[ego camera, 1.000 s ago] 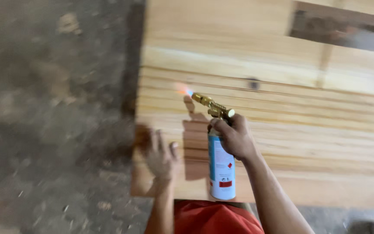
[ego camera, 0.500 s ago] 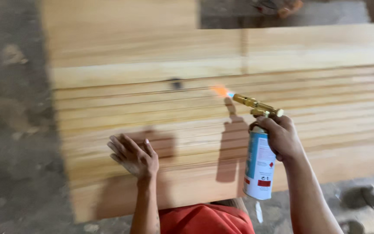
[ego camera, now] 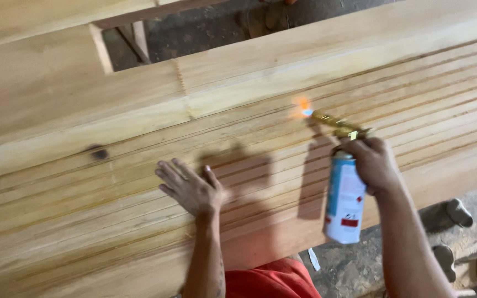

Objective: The person uses a handheld blowtorch to char the surface of a large wooden board. They move the flame across the wood in sweeping motions, creating darkened lines and spots on the surface.

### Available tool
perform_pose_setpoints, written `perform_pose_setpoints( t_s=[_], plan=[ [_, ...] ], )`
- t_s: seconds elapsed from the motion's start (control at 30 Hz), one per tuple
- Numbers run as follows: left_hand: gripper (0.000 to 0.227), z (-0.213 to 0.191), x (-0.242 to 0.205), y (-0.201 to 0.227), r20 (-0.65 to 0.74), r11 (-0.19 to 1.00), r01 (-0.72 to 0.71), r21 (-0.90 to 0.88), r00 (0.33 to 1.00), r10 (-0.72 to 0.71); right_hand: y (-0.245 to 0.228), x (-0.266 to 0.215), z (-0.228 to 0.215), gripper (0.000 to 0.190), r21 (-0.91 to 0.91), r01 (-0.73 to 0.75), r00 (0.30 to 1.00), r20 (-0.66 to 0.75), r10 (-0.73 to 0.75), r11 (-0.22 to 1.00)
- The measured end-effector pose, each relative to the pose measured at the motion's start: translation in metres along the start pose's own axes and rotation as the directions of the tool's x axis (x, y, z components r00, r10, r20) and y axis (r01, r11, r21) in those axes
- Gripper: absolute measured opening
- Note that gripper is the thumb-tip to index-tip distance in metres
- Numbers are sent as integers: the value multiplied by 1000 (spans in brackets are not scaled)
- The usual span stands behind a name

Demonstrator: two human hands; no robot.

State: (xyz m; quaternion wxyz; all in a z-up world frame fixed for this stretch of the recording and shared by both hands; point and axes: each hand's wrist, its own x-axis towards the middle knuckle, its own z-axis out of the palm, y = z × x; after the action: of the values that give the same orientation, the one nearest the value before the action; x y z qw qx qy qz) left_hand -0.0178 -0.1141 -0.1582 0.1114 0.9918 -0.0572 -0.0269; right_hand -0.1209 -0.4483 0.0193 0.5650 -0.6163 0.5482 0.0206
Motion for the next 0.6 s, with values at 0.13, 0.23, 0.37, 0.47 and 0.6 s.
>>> perform_pose_setpoints(
  t_s=[0.13, 0.23, 0.37, 0.47, 0.6],
  plan=[
    [85, -10, 3, 4, -64, 997, -56, -46, 997, 53, -11, 12, -29, 28, -117, -46, 983, -182, 24, 992],
    [82, -7, 0, 4, -41, 999, -12, -39, 999, 10, -16, 11, -16, 28, -180, 9, 991, -129, -33, 984],
    [72, -2, 1, -5, -109, 998, -17, -57, 994, 10, -21, -3, 47, 28, -296, 55, 990, 143, -13, 954],
    [62, -6, 3, -1, -144, 993, 1, -115, 989, -18, -32, -23, 99, 28, -212, 65, 949, 314, 5, 975],
    [55, -18, 2, 7, -245, 979, -19, -204, 969, -32, -48, -40, 146, 27, -102, 77, 906, 423, -27, 992]
  ],
)
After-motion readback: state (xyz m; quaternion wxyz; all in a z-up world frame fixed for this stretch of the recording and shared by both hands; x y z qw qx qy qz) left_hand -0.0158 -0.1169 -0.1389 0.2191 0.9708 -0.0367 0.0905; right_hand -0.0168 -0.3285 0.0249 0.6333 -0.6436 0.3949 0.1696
